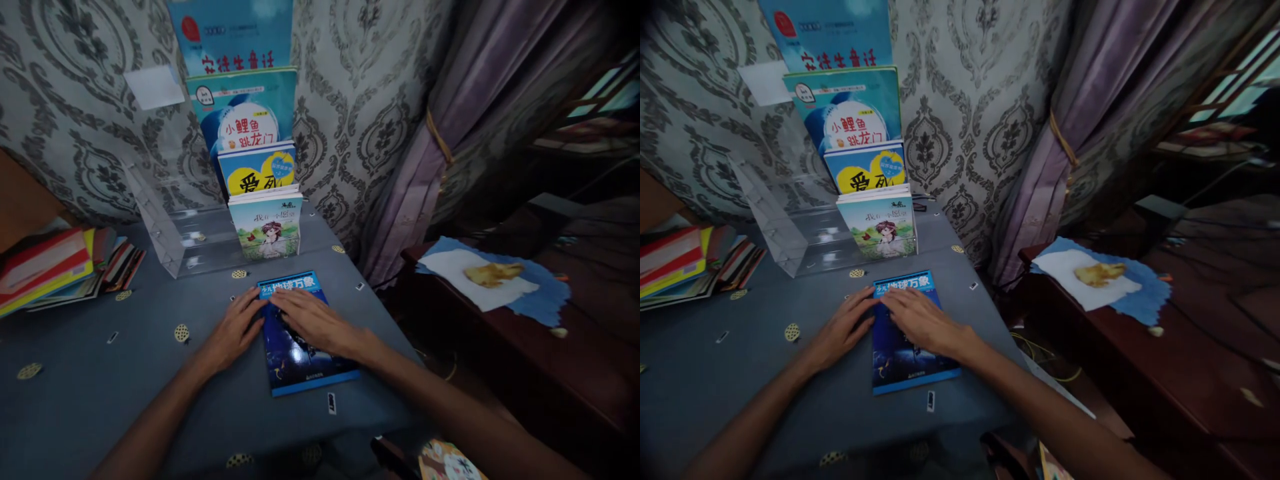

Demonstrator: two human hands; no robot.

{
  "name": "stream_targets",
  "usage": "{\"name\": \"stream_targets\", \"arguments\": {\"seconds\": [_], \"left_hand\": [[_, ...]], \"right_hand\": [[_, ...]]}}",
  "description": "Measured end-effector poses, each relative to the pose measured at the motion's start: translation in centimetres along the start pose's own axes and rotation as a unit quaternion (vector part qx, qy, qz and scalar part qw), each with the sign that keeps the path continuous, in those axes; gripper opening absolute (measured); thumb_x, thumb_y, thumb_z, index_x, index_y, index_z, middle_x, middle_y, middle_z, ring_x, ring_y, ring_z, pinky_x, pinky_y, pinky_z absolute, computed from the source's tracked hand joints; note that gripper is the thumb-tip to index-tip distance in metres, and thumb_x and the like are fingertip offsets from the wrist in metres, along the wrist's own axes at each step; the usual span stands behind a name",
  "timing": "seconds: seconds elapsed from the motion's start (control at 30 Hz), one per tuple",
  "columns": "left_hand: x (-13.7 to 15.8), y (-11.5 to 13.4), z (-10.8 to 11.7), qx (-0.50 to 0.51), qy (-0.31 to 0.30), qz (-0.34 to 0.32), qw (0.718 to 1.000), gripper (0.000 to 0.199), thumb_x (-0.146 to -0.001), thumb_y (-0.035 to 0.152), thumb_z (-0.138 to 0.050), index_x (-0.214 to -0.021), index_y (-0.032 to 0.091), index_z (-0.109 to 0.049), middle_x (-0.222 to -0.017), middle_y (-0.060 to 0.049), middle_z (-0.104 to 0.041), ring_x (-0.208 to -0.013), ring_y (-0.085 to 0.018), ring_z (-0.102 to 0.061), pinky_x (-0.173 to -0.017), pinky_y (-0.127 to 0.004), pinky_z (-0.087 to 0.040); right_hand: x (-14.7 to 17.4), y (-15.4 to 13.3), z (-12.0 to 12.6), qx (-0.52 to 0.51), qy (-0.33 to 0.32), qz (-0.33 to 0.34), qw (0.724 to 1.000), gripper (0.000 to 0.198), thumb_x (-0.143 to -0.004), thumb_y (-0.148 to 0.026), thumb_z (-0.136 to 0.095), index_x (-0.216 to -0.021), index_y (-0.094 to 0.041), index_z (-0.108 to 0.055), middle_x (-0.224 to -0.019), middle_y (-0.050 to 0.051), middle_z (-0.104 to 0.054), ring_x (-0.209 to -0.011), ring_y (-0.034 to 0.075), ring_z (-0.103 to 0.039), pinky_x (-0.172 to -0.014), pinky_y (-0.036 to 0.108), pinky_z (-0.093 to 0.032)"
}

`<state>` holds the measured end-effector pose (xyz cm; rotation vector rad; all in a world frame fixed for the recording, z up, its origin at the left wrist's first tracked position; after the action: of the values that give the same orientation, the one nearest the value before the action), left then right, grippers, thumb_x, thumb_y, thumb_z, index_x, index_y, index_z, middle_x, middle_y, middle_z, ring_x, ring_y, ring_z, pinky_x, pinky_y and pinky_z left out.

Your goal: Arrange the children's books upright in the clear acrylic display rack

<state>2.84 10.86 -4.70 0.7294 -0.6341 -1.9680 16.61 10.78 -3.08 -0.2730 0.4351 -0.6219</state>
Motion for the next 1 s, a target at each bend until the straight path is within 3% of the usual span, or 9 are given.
{"name": "stream_targets", "arguments": {"seconds": [0.1, 0.2, 0.53, 0.83, 1.0], "left_hand": [[0.0, 0.0, -0.3, -0.015, -0.008, -0.008, 1.000, 0.039, -0.095, 0.032, -0.053, -0.134, 0.028, -0.060, -0.151, -0.008, -0.051, -0.145, -0.027, -0.040, -0.124, -0.052, -0.024], [0.0, 0.0, -0.4, -0.020, -0.010, -0.014, 1.000, 0.040, -0.095, 0.030, -0.052, -0.135, 0.028, -0.058, -0.151, -0.008, -0.051, -0.145, -0.027, -0.040, -0.123, -0.052, -0.025], [0.0, -0.1, -0.1, 0.005, 0.002, 0.000, 1.000, 0.033, -0.095, 0.035, -0.055, -0.126, 0.029, -0.065, -0.149, -0.006, -0.053, -0.144, -0.028, -0.041, -0.124, -0.051, -0.023], [0.0, 0.0, -0.2, -0.010, -0.004, -0.002, 1.000, 0.035, -0.097, 0.036, -0.054, -0.129, 0.029, -0.063, -0.151, -0.008, -0.052, -0.145, -0.028, -0.039, -0.123, -0.054, -0.021], [0.0, 0.2, -0.3, -0.048, -0.018, -0.005, 0.999, 0.036, -0.098, 0.037, -0.050, -0.131, 0.028, -0.061, -0.153, -0.008, -0.049, -0.147, -0.029, -0.037, -0.123, -0.053, -0.025]], "right_hand": [[-1.7, -1.1, -1.6, 0.017, -0.028, -0.003, 0.999, 0.056, -0.101, -0.031, -0.048, -0.152, -0.008, -0.038, -0.156, 0.022, -0.041, -0.148, 0.029, -0.034, -0.121, 0.052, -0.032], [-2.6, -1.2, -2.4, 0.029, -0.052, -0.004, 0.998, 0.064, -0.100, -0.040, -0.051, -0.153, -0.006, -0.034, -0.157, 0.024, -0.039, -0.150, 0.031, -0.031, -0.122, 0.053, -0.029], [-1.9, 0.7, -1.8, 0.024, -0.023, -0.010, 0.999, 0.059, -0.101, -0.046, -0.048, -0.152, -0.016, -0.039, -0.153, 0.017, -0.048, -0.146, 0.027, -0.039, -0.122, 0.053, -0.029], [1.9, 6.2, 1.2, -0.010, 0.049, -0.121, 0.991, 0.044, -0.102, -0.036, -0.044, -0.141, -0.018, -0.054, -0.147, 0.014, -0.056, -0.140, 0.027, -0.048, -0.120, 0.054, -0.032], [3.2, 8.9, 3.3, -0.105, 0.137, -0.196, 0.965, 0.044, -0.103, -0.041, -0.037, -0.131, -0.020, -0.063, -0.132, 0.011, -0.068, -0.125, 0.026, -0.062, -0.110, 0.048, -0.045]]}}
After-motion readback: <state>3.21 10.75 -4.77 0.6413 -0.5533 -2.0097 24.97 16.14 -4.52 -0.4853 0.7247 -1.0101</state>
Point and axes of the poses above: each hand's wrist, its own x-axis away from the middle knuckle, its own z-axis out of the back of the hand, y = z × x, the point moved 9 cm from there along -x, towards the middle knuckle
